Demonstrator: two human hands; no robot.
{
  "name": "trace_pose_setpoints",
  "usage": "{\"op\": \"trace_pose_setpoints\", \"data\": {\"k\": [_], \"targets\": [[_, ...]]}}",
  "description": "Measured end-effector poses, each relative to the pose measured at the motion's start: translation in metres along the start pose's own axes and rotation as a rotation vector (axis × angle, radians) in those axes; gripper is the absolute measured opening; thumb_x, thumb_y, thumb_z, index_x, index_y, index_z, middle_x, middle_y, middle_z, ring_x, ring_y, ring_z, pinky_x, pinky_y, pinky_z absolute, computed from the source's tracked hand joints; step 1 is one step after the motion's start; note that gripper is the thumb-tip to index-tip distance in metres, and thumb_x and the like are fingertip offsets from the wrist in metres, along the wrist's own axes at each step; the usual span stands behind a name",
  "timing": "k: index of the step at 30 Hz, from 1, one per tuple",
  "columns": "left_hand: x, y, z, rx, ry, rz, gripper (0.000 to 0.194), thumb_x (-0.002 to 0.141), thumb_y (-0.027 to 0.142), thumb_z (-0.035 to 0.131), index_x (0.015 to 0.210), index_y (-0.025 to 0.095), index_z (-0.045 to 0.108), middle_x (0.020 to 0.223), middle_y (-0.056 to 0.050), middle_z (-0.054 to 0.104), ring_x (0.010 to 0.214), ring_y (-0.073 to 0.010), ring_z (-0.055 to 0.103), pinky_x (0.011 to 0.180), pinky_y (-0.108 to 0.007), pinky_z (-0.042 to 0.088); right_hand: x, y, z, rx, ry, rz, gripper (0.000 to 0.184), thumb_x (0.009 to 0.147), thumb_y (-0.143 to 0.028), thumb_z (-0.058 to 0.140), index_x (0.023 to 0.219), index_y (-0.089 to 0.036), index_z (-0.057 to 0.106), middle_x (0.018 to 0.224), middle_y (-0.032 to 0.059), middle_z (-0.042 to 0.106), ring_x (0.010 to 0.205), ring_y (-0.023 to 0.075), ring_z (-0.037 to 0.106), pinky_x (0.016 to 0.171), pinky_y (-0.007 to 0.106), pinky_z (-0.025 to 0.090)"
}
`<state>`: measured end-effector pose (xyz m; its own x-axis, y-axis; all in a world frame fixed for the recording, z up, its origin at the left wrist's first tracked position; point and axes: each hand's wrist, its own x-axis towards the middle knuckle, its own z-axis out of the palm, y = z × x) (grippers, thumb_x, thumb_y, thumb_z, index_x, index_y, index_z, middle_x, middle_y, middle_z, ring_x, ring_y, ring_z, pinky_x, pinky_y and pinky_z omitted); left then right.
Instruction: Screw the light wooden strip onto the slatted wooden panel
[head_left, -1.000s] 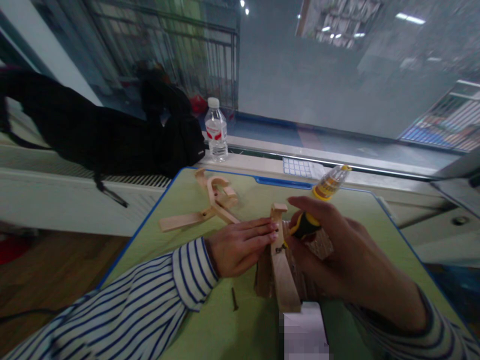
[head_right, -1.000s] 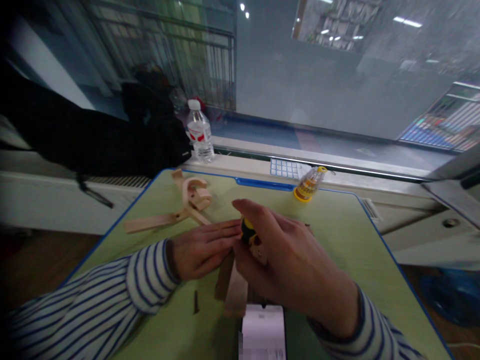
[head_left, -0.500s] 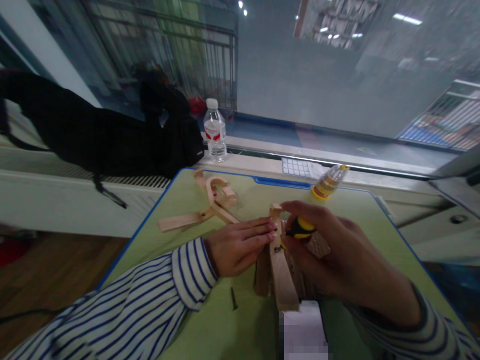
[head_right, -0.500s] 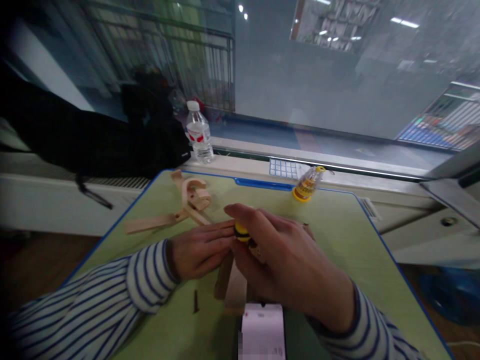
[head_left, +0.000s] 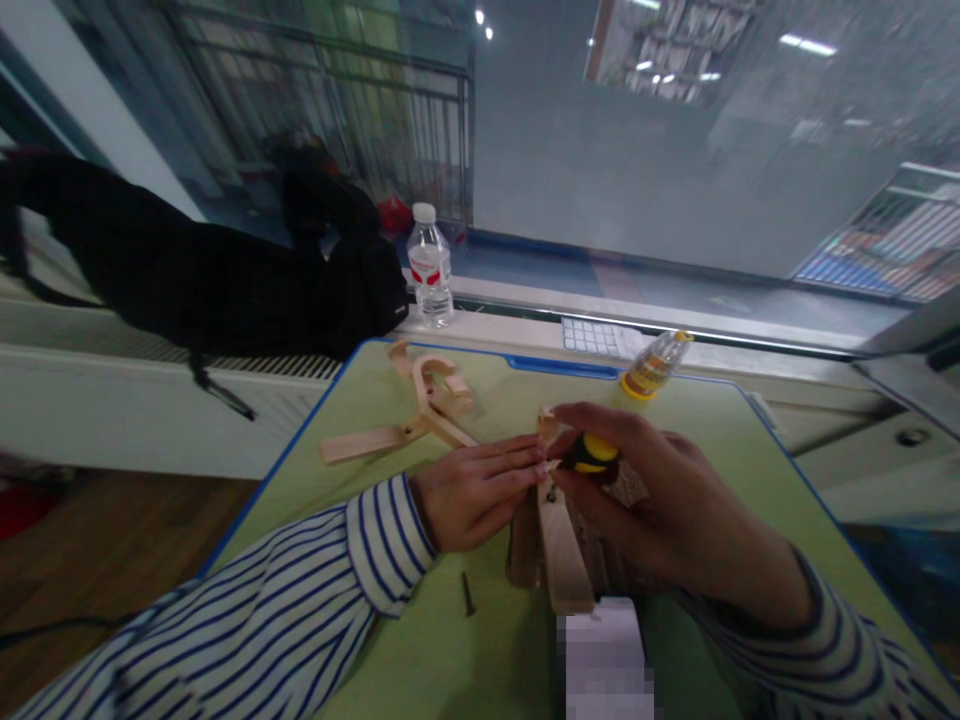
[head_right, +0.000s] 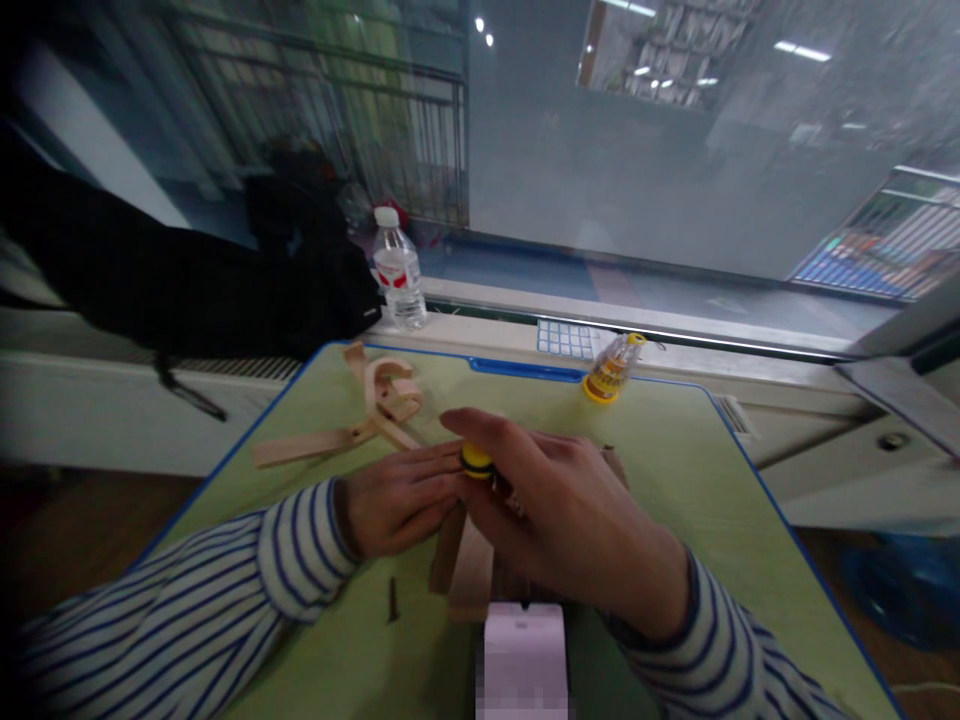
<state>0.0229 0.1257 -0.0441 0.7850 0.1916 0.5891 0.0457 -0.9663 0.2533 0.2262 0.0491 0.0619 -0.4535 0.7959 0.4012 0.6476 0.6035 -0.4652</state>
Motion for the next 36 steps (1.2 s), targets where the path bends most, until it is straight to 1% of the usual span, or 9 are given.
{"op": "trace_pose_setpoints", "data": {"k": [2, 7, 11, 13, 15, 19, 23, 32, 36], "targets": [[0.001, 0.001, -0.001, -0.002, -0.013, -0.01, 0.035, 0.085, 0.009, 0.047, 0.12, 0.008, 0.056, 0.133, -0.02, 0.054, 0.133, -0.0257, 0.042, 0.107, -0.043, 0.045, 0.0, 0.0, 0.001, 0.025, -0.007, -0.011, 0.046, 0.089, -0.023, 0.056, 0.131, -0.03, 0.039, 0.103, 0.0002, 0.07, 0.08, 0.0153, 0.069, 0.075, 0.03, 0.055], [-0.001, -0.002, 0.002, -0.017, 0.033, 0.027, 0.036, 0.086, 0.01, 0.048, 0.121, 0.008, 0.054, 0.135, -0.02, 0.052, 0.134, -0.0253, 0.041, 0.107, -0.042, 0.045, -0.001, -0.001, -0.001, 0.013, -0.014, 0.005, 0.046, 0.088, -0.025, 0.057, 0.131, -0.031, 0.04, 0.103, 0.0005, 0.07, 0.075, 0.0146, 0.069, 0.072, 0.029, 0.054], [-0.001, -0.002, 0.003, -0.01, 0.065, 0.034, 0.039, 0.086, 0.009, 0.046, 0.125, 0.009, 0.052, 0.134, -0.019, 0.054, 0.134, -0.0235, 0.042, 0.106, -0.04, 0.046, -0.001, -0.003, -0.006, -0.013, -0.054, 0.04, 0.057, 0.083, -0.017, 0.056, 0.134, -0.03, 0.035, 0.1, 0.0008, 0.071, 0.073, 0.0151, 0.069, 0.068, 0.027, 0.054], [-0.001, -0.002, 0.003, -0.004, 0.065, 0.016, 0.04, 0.085, 0.007, 0.046, 0.126, 0.009, 0.051, 0.132, -0.018, 0.055, 0.133, -0.0224, 0.042, 0.105, -0.039, 0.047, -0.001, -0.003, -0.008, -0.021, -0.055, 0.034, 0.058, 0.082, -0.015, 0.055, 0.135, -0.028, 0.035, 0.101, 0.0023, 0.07, 0.076, 0.0156, 0.069, 0.065, 0.025, 0.053], [-0.001, -0.002, 0.003, -0.006, 0.071, 0.018, 0.041, 0.085, 0.008, 0.047, 0.126, 0.01, 0.051, 0.132, -0.018, 0.056, 0.133, -0.022, 0.042, 0.105, -0.039, 0.047, 0.0, -0.002, -0.008, -0.033, -0.043, 0.024, 0.055, 0.083, -0.016, 0.054, 0.134, -0.027, 0.036, 0.1, 0.0034, 0.071, 0.076, 0.0154, 0.069, 0.06, 0.023, 0.052], [-0.001, -0.002, 0.002, -0.009, 0.064, 0.036, 0.042, 0.085, 0.008, 0.047, 0.127, 0.009, 0.05, 0.134, -0.019, 0.054, 0.134, -0.0231, 0.041, 0.106, -0.04, 0.046, 0.0, 0.001, -0.006, -0.061, -0.008, 0.051, 0.049, 0.088, -0.023, 0.054, 0.133, -0.028, 0.036, 0.092, 0.0022, 0.07, 0.067, 0.0134, 0.067, 0.055, 0.021, 0.049], [0.001, 0.001, 0.0, -0.013, 0.027, 0.003, 0.039, 0.086, 0.007, 0.046, 0.125, 0.009, 0.051, 0.134, -0.019, 0.054, 0.133, -0.0232, 0.042, 0.106, -0.041, 0.046, 0.0, 0.005, -0.003, -0.043, 0.011, 0.075, 0.048, 0.088, -0.026, 0.055, 0.132, -0.028, 0.036, 0.094, 0.0024, 0.07, 0.07, 0.0136, 0.068, 0.057, 0.022, 0.05], [0.0, 0.001, 0.001, -0.024, 0.06, 0.004, 0.038, 0.086, 0.006, 0.046, 0.123, 0.009, 0.052, 0.13, -0.019, 0.057, 0.132, -0.0221, 0.043, 0.105, -0.039, 0.047, 0.001, 0.013, 0.003, -0.014, 0.089, 0.125, 0.038, 0.085, -0.026, 0.06, 0.117, -0.023, 0.039, 0.082, 0.0008, 0.067, 0.065, 0.0133, 0.066, 0.055, 0.021, 0.048], [0.001, 0.001, 0.001, -0.019, 0.061, 0.014, 0.039, 0.085, 0.006, 0.046, 0.123, 0.008, 0.052, 0.13, -0.02, 0.056, 0.132, -0.0218, 0.043, 0.106, -0.038, 0.046, 0.003, 0.015, 0.007, 0.04, 0.077, 0.148, 0.034, 0.085, -0.025, 0.059, 0.112, -0.022, 0.039, 0.09, 0.004, 0.068, 0.067, 0.0138, 0.066, 0.059, 0.025, 0.051]]}}
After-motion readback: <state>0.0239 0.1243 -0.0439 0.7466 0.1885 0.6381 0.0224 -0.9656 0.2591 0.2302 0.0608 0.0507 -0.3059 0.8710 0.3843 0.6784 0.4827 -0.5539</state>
